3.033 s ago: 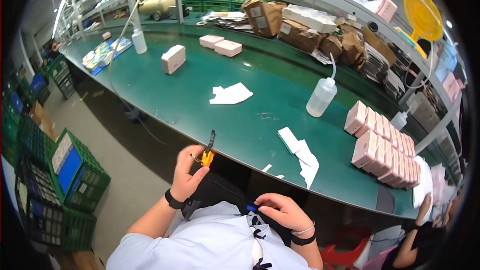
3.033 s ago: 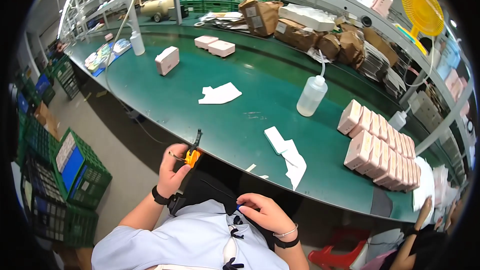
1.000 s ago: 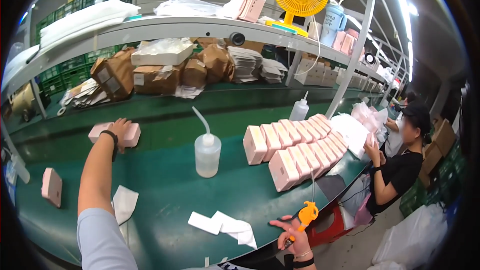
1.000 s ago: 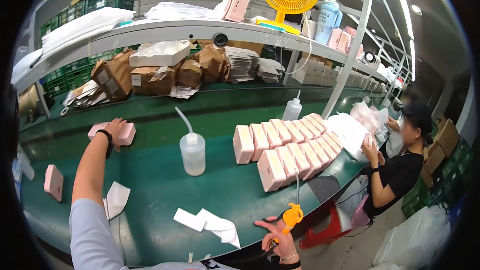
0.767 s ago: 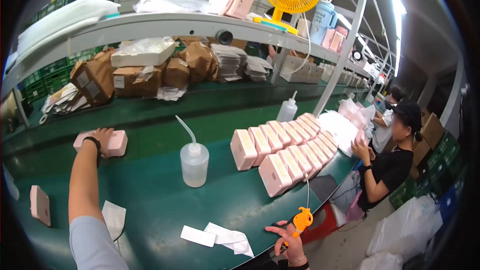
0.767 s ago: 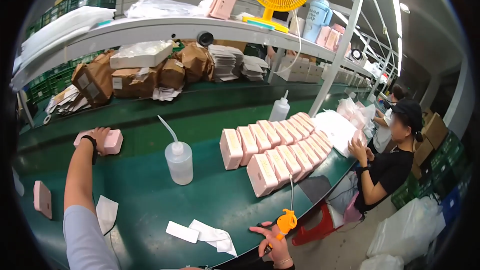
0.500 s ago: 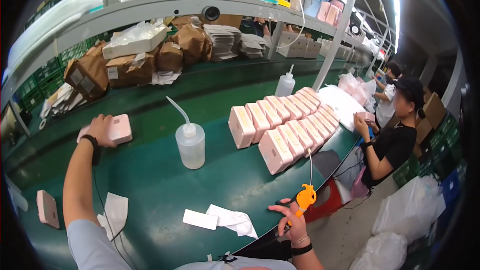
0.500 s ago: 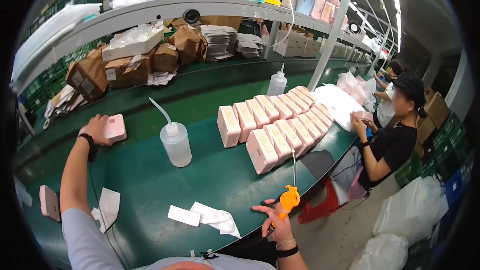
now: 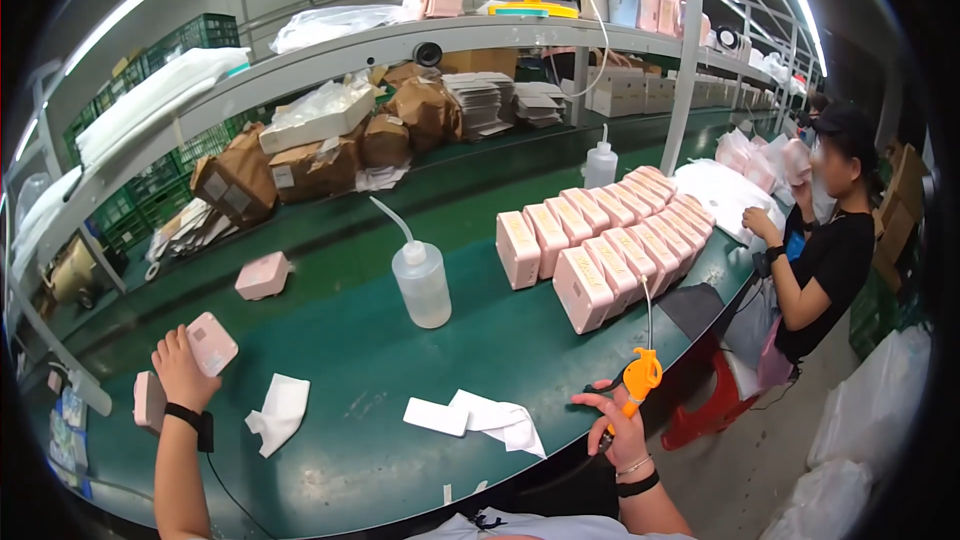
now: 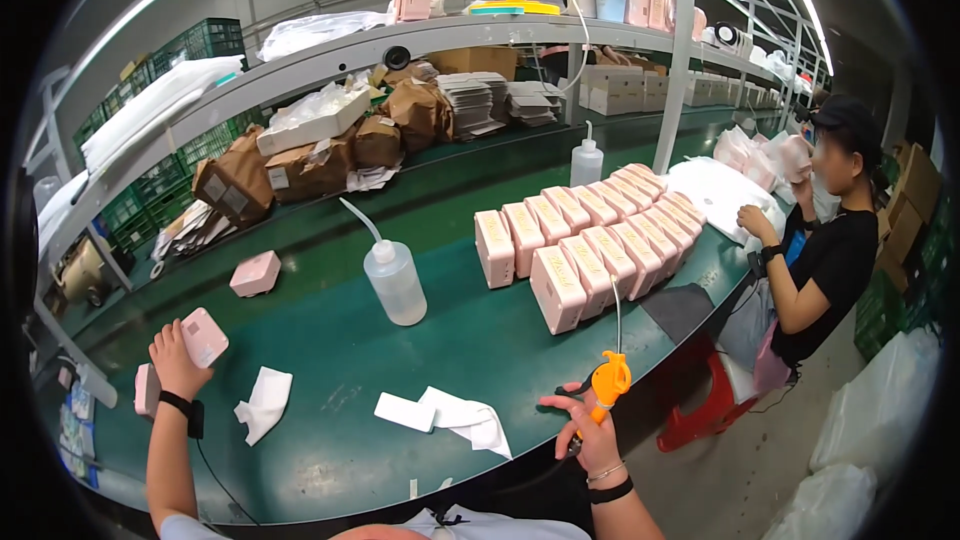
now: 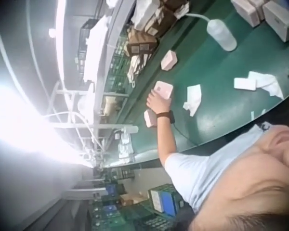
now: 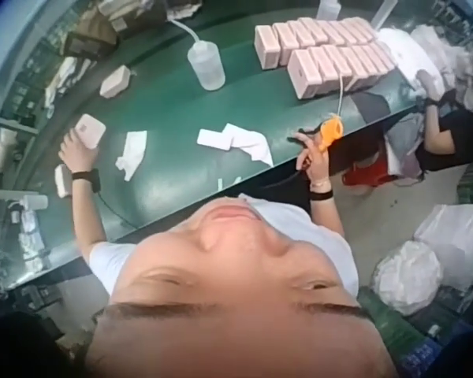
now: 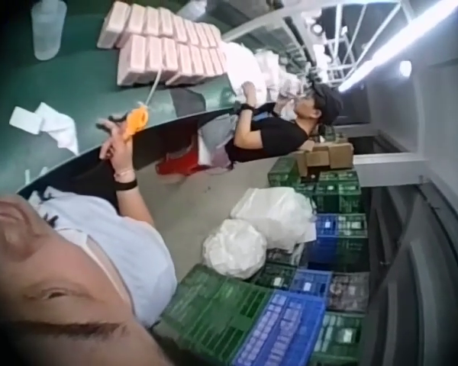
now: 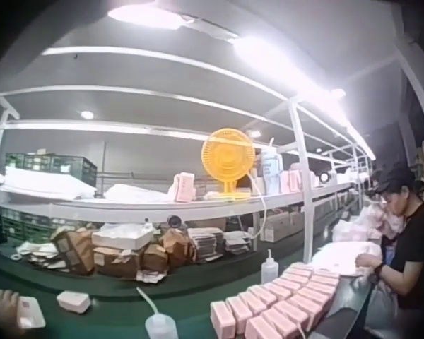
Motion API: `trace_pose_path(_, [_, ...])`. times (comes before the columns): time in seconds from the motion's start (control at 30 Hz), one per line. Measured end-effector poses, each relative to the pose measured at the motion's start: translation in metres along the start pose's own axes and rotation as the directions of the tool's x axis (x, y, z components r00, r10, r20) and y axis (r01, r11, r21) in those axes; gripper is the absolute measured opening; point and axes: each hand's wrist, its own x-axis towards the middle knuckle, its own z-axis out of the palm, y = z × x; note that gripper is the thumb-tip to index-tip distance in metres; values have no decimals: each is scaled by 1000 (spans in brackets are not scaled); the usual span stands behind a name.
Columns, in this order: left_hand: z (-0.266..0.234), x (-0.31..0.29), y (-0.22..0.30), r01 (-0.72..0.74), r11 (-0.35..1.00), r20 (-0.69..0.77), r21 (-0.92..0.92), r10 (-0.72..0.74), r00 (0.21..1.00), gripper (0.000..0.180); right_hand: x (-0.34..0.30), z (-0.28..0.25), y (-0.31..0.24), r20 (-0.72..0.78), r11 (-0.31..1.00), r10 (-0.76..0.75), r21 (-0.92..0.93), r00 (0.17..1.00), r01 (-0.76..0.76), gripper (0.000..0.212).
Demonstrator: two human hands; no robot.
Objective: The person wipes a pink device with a cloth, uses a handheld air nozzle on it, and applies a small white piece to the back. They then place the device into a row of similar devices and repeat the process.
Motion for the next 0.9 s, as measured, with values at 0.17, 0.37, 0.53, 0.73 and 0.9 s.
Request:
trace_pose_path(0.17, [-6, -34, 0, 10, 984, 52, 176, -20, 998, 106, 0, -5, -5, 23, 999, -34, 6, 999, 34, 36])
trace_pose_path(0.37, [37, -65, -21, 30, 984, -124, 174, -8, 992, 88, 0, -1, 7, -3, 998, -51, 36, 999, 51, 40])
trace_pose_path(0.53, [44, -55, -37, -44, 999, -108, 21, 46, 993, 77, -3, 2, 3, -30, 995, -101, -11, 994, 101, 48])
trace_pose_path(0.73, [27, -35, -17, 68, 968, -148, 243, -33, 988, 76, 0, 5, 13, -21, 997, -67, -49, 998, 66, 53])
trace_pose_path(0.9, [5, 33, 84, -154, 941, 110, -302, 195, 974, 91, -1, 0, 7, -46, 996, -61, -61, 997, 59, 53])
